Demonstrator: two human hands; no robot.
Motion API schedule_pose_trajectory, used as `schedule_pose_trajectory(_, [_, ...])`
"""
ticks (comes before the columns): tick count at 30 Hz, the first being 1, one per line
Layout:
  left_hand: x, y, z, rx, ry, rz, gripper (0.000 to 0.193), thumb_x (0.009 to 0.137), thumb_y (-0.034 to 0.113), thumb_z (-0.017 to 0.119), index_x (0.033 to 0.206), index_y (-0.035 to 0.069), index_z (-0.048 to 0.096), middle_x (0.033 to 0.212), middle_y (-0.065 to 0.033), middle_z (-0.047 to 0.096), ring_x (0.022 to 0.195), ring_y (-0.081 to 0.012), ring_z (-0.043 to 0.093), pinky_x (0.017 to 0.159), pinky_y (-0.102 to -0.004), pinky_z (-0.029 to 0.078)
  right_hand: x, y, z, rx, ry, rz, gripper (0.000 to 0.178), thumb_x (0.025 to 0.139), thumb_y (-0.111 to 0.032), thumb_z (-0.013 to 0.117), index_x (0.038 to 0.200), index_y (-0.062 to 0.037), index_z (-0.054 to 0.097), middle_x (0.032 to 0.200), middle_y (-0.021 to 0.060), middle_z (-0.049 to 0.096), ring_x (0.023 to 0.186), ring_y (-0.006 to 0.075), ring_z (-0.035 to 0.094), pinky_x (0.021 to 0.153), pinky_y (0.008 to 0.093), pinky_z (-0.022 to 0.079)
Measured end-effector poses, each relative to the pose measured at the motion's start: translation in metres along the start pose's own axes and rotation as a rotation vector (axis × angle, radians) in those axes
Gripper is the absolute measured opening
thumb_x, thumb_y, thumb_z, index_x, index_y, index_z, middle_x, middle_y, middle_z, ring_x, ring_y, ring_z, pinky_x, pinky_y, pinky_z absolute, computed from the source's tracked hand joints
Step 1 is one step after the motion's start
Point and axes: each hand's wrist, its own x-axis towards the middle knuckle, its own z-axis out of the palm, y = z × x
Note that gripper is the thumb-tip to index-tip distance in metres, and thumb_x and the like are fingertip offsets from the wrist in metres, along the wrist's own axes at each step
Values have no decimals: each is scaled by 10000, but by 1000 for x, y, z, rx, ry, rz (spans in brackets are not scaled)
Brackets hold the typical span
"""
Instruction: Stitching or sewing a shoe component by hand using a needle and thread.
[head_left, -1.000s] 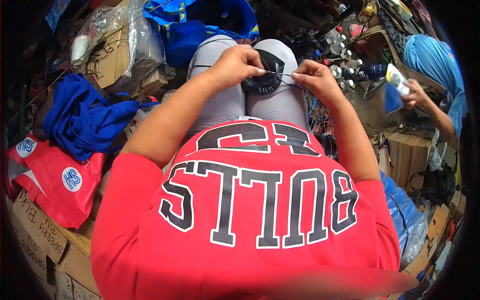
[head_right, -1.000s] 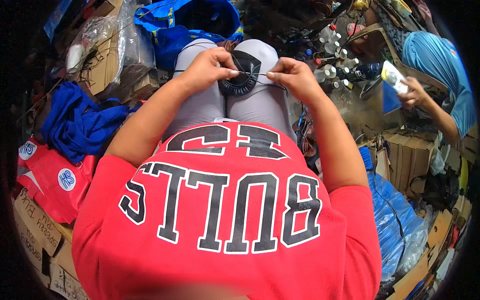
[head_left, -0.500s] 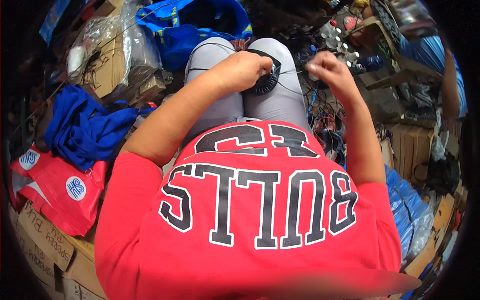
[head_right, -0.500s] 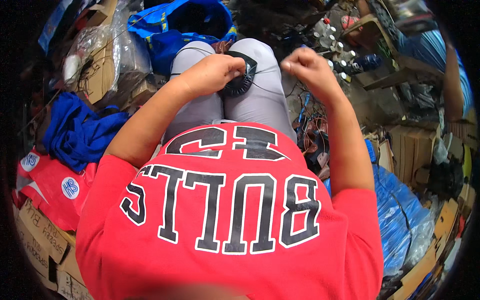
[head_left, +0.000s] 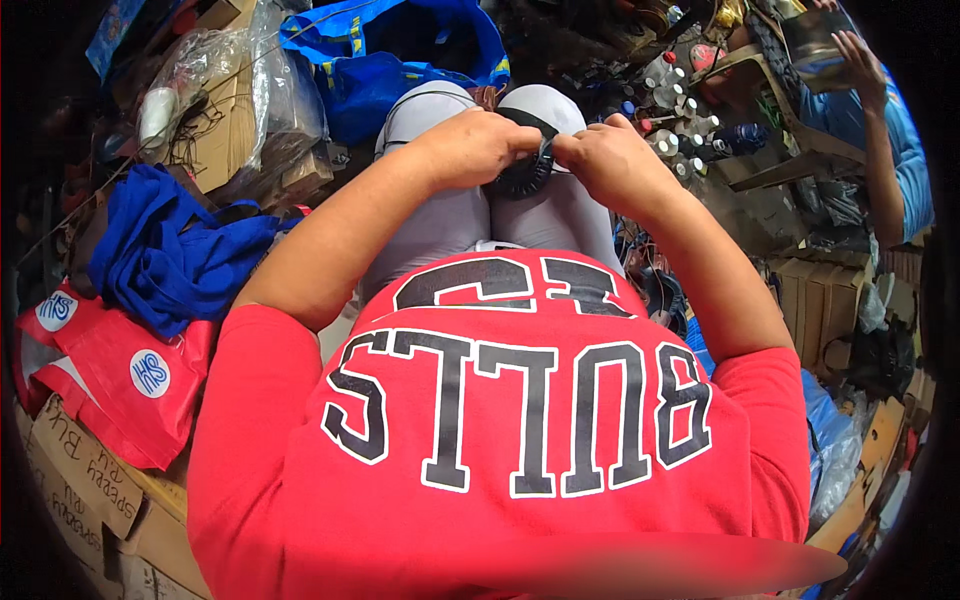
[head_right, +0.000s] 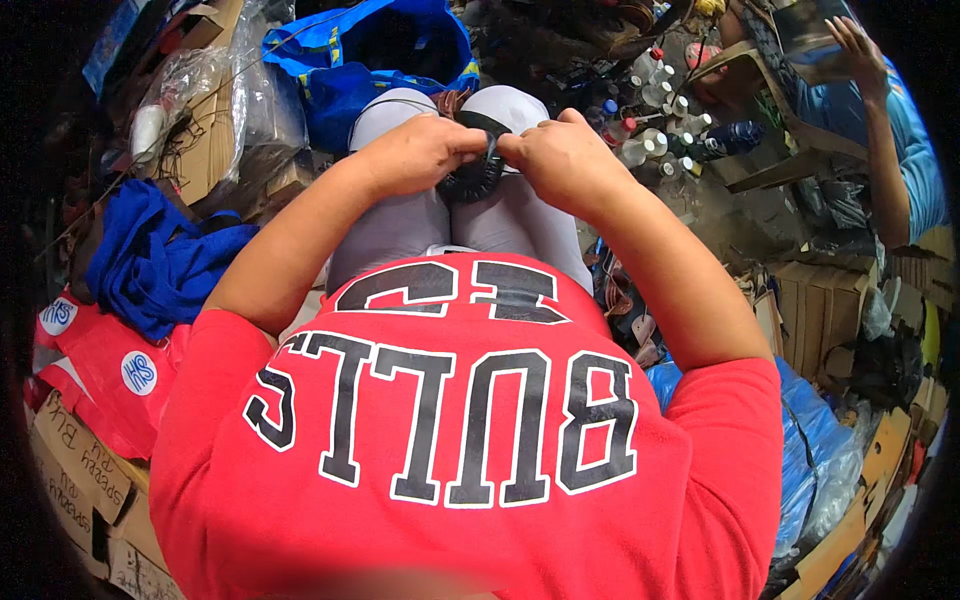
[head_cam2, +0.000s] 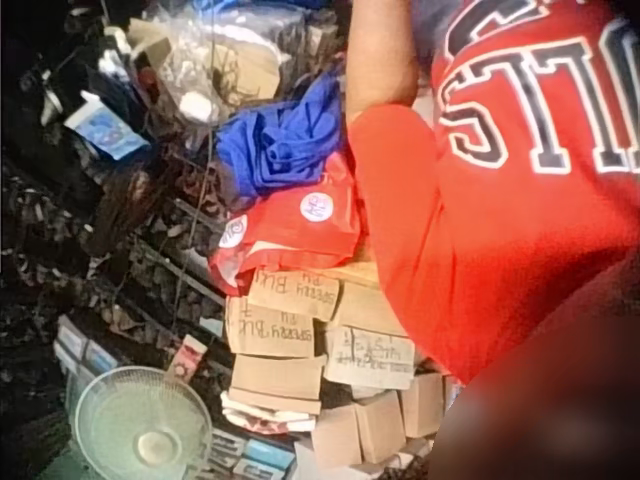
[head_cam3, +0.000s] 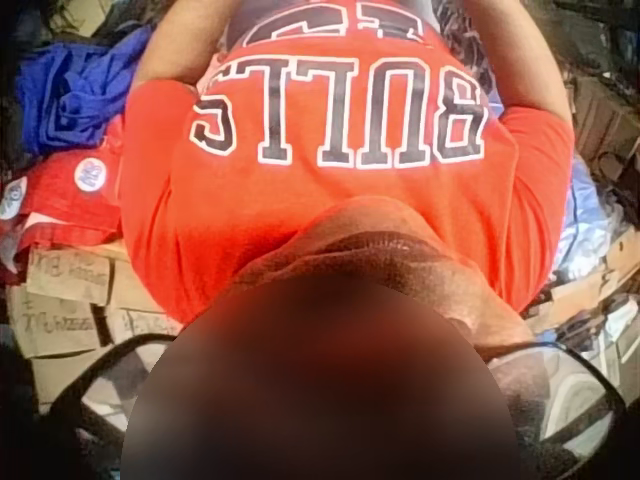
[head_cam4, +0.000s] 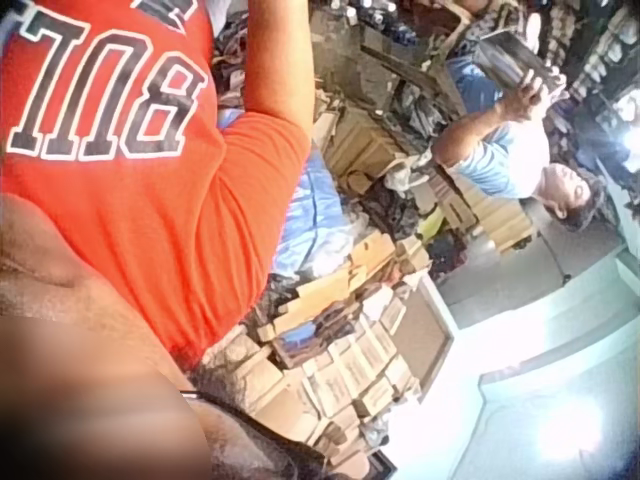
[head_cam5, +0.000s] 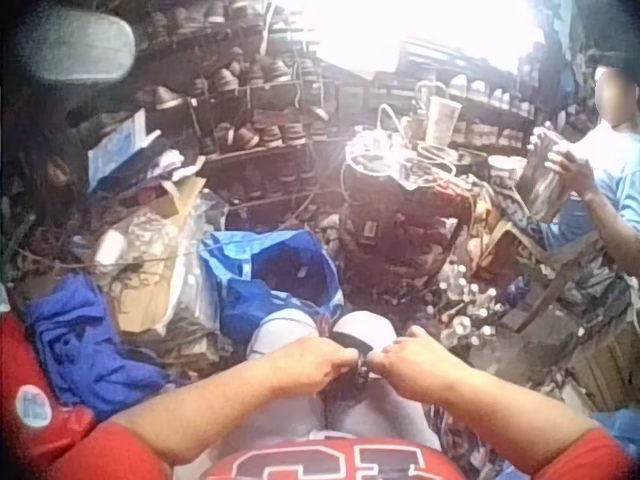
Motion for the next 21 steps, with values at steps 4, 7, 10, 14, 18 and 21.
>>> schedule_pose_trajectory(4, [-23, -19, -2, 25, 118, 199, 39, 783, 59, 530, 799, 35, 503, 695, -173, 541, 689, -352, 549, 606, -420, 425, -6, 18, 23, 147, 102, -80, 86, 749, -33, 532, 808, -95, 539, 745, 65, 609, 780, 264, 587, 745, 381, 392])
schedule_pose_trajectory(7, [-59, -37, -25, 217, 129, 52, 53, 745, 22, 512, 797, 35, 508, 698, -175, 541, 677, -355, 536, 597, -419, 414, -35, 39, 30, 136, 122, 71, 61, 739, -34, 550, 780, -76, 536, 739, 96, 610, 748, 309, 565, 736, 394, 412])
schedule_pose_trajectory(10, [-109, -41, -66, -54, 257, -512, 101, 809, 33, 541, 896, 51, 588, 803, -95, 610, 724, -205, 564, 683, -308, 453, -70, 59, 20, 454, 35, 642, 65, 805, -119, 601, 804, -57, 618, 788, 70, 644, 693, 250, 576, 690, 321, 441])
schedule_pose_trajectory(14, [-96, -20, -106, -566, 502, -430, 95, 886, 120, 571, 854, 36, 600, 819, -15, 592, 828, -85, 544, 769, -241, 434, -49, 62, 8, 1684, 662, 563, 187, 869, -190, 618, 932, -14, 627, 908, 56, 619, 825, 137, 580, 810, 300, 466])
schedule_pose_trajectory(18, [-38, 39, -83, -1224, 390, 182, 240, 912, 257, 551, 893, 18, 561, 826, -97, 612, 810, -169, 608, 779, -294, 481, 4, 21, -3, 2252, 562, 4, 230, 959, -263, 450, 926, -60, 553, 919, 99, 597, 876, 224, 581, 880, 396, 436])
schedule_pose_trajectory(21, [-47, 64, -77, -1367, -124, 77, 288, 932, 293, 508, 896, 12, 556, 841, -114, 604, 757, -183, 611, 653, -312, 503, -3, -4, -16, 1988, 235, -160, 268, 966, -295, 431, 887, -62, 537, 736, 37, 499, 696, 146, 492, 685, 291, 409])
